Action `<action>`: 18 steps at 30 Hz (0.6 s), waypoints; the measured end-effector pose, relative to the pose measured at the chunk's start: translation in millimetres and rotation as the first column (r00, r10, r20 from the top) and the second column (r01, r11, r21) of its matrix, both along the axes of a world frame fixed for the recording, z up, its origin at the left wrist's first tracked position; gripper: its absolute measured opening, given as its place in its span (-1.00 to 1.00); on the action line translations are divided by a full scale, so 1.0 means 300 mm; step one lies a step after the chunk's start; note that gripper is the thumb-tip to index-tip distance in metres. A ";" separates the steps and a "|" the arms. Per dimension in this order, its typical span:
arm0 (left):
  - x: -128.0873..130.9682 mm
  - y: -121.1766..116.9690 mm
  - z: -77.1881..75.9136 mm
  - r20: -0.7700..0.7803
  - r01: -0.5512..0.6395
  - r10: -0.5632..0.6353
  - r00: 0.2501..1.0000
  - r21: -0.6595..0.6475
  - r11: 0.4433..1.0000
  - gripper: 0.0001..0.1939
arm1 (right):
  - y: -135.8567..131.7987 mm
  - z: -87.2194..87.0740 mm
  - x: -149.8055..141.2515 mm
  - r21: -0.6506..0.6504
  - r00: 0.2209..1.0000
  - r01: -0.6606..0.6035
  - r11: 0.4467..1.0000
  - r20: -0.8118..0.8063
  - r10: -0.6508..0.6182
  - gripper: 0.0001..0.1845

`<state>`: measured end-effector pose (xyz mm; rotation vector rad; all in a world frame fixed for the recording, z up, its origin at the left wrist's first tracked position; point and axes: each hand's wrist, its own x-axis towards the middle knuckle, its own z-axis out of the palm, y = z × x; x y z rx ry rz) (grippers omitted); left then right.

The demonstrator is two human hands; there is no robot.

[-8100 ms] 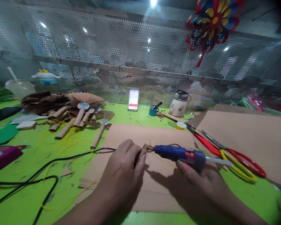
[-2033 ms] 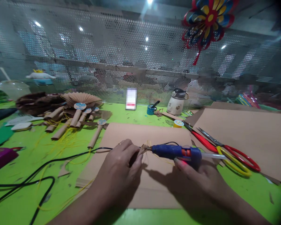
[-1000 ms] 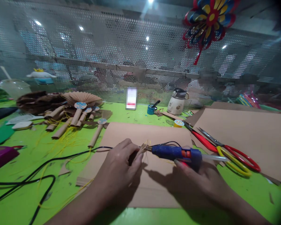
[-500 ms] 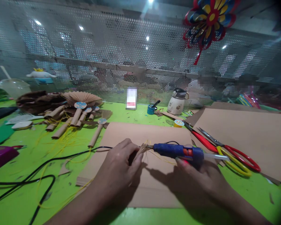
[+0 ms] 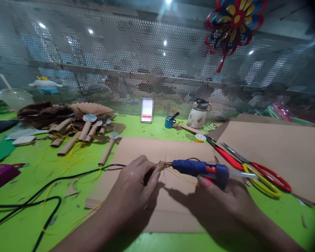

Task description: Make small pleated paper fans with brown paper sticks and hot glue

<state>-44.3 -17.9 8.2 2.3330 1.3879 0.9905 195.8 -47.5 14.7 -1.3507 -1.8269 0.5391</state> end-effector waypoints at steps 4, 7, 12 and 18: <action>0.000 -0.001 0.001 -0.004 0.003 -0.003 1.000 -0.004 1.000 -0.76 | 0.000 -0.003 -0.003 0.000 0.999 -0.003 1.000 -0.035 0.003 -0.72; -0.003 -0.002 0.000 -0.001 0.007 -0.007 1.000 -0.006 1.000 -0.77 | 0.000 -0.006 -0.001 -0.043 0.999 -0.020 0.999 -0.031 0.019 -0.69; -0.006 -0.005 0.002 -0.007 0.000 0.000 1.000 -0.009 1.000 -0.77 | -0.001 -0.003 0.007 -0.045 0.999 -0.003 0.999 0.037 0.005 -0.67; 0.002 -0.009 0.010 -0.004 0.003 -0.003 1.000 -0.029 1.000 -0.75 | -0.004 -0.001 0.005 -0.042 0.999 -0.014 0.999 0.037 0.016 -0.66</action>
